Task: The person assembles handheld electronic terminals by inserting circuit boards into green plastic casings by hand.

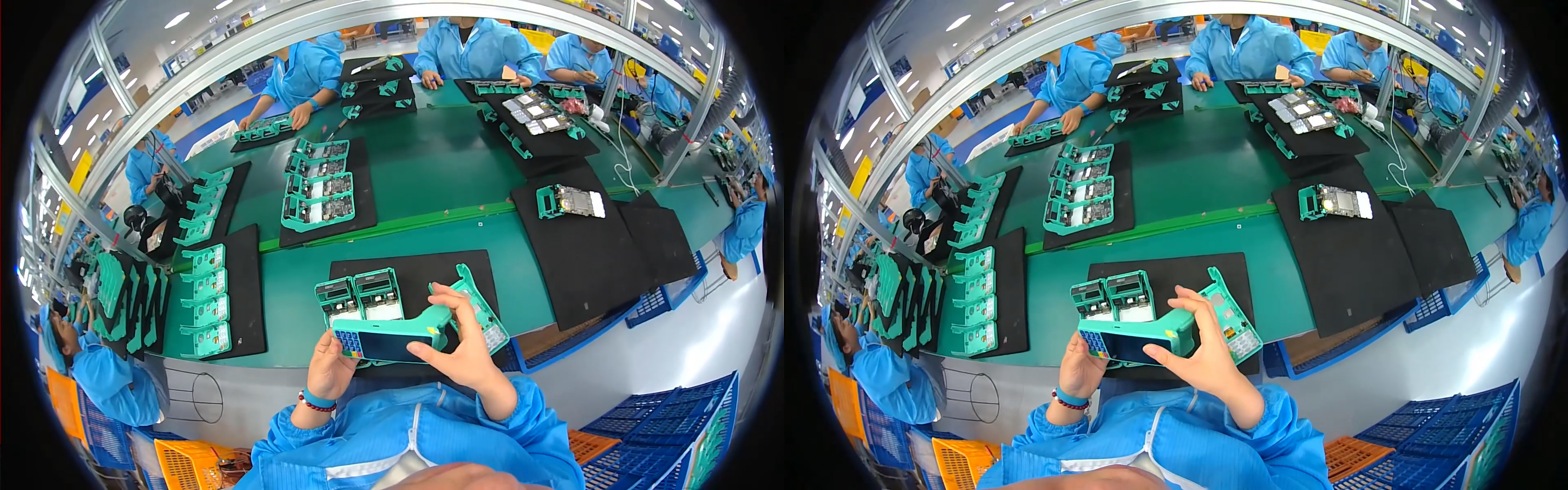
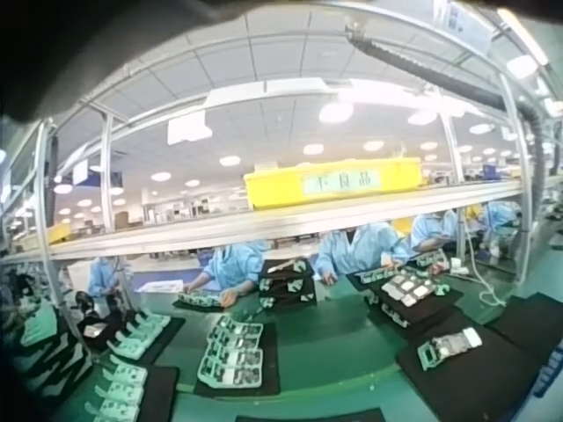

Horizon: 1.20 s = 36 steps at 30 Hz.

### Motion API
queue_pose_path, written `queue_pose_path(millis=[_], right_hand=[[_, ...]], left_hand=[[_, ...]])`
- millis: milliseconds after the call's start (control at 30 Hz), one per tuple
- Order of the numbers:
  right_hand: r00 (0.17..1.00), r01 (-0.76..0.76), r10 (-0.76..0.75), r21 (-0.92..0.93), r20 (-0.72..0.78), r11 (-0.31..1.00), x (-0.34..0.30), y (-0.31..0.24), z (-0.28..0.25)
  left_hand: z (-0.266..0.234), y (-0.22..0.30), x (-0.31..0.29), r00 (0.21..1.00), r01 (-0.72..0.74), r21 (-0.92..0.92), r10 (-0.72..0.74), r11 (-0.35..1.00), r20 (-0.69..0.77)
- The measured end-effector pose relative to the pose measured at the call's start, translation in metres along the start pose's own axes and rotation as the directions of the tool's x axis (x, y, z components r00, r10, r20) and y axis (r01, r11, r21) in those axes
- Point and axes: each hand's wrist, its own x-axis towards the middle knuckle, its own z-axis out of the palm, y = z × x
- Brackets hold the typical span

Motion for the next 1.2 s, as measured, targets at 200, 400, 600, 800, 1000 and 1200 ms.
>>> queue_pose_path(millis=[200,400,600,800,1000,1200], right_hand=[[0.994,-0.048,0.056,0.097,-0.089,0.994,-0.008,0.016,0.009],[0.991,0.034,-0.027,0.051,-0.133,0.998,-0.004,0.016,0.009],[0.986,0.068,-0.066,0.008,-0.151,0.998,-0.001,0.018,0.006],[0.978,-0.001,0.077,0.36,-0.196,0.933,-0.003,0.013,0.015],[0.978,0.07,-0.012,0.27,-0.21,0.96,-0.01,0.017,0.014],[0.977,0.081,-0.035,0.214,-0.212,0.973,0.001,0.006,0.009]], left_hand=[[0.002,-0.001,-0.001,0.999,0.03,-0.096,-0.032,0.995,-0.022],[-0.011,-0.006,-0.002,0.995,0.073,-0.107,-0.065,0.992,0.078],[-0.013,-0.011,0.0,0.993,0.075,-0.052,-0.07,0.996,0.096],[-0.006,-0.005,-0.007,0.99,0.095,-0.027,-0.092,0.995,0.111],[0.001,-0.004,-0.016,0.987,0.122,-0.01,-0.121,0.992,0.109],[-0.002,-0.005,-0.01,0.982,0.147,-0.003,-0.146,0.989,0.118]])
